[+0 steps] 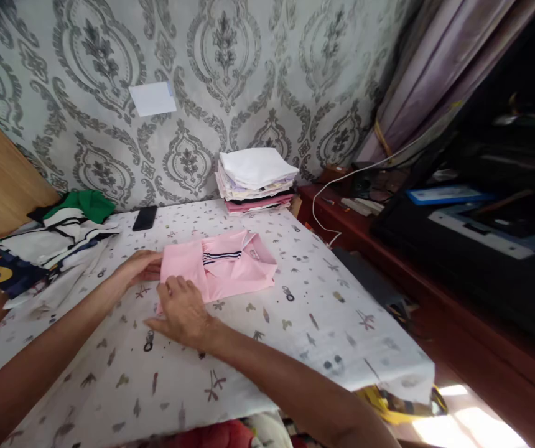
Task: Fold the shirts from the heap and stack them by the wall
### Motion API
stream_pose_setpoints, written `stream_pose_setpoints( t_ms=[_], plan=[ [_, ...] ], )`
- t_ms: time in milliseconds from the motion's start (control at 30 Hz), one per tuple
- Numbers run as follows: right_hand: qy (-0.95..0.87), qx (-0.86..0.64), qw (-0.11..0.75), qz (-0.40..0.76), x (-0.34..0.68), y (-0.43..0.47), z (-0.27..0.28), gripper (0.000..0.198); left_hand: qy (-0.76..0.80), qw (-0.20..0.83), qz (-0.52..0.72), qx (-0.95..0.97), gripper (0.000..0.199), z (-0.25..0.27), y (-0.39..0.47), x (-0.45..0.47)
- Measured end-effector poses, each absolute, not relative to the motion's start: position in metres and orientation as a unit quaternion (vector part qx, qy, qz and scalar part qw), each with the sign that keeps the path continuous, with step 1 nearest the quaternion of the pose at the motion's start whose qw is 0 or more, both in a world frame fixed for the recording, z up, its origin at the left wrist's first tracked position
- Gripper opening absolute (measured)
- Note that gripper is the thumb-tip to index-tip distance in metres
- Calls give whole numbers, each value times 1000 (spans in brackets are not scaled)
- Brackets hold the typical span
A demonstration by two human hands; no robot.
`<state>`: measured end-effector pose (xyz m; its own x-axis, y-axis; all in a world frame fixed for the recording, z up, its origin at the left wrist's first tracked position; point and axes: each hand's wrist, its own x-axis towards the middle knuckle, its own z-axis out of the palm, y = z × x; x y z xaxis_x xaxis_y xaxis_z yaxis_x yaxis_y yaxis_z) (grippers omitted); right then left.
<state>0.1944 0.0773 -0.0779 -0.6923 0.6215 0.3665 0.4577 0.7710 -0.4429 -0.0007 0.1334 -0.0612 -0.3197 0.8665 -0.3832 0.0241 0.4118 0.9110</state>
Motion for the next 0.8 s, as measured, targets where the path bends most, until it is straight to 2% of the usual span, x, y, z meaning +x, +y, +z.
stream_pose_setpoints(
  t_ms=[67, 100, 200, 267, 333, 500, 633, 800],
  plan=[
    [-930, -297, 185, 114, 186, 61, -80, 50, 695, 468, 448, 313, 34, -63, 147, -3],
    [-933, -305, 166, 98, 182, 58, -81, 45, 701, 461, 448, 309, 34, -64, 153, -3],
    [-930, -333, 136, 69, 176, 61, -84, 19, 710, 451, 448, 304, 32, -66, 167, -1],
    [-927, -342, 137, 76, 176, 67, -85, 19, 707, 453, 447, 308, 28, -66, 170, 0],
    [-915, -347, 173, 114, 181, 73, -84, 20, 694, 461, 453, 317, 25, -65, 170, -1],
    [-826, -352, 364, 248, 206, 92, -78, 9, 659, 472, 485, 328, 20, -55, 177, 0],
    [-708, -337, 447, 430, 226, 113, -84, 8, 644, 475, 506, 322, 21, -46, 193, 12],
    [-464, -284, 537, 645, 237, 126, -92, 17, 614, 476, 542, 320, 21, -37, 206, 38]
  ],
)
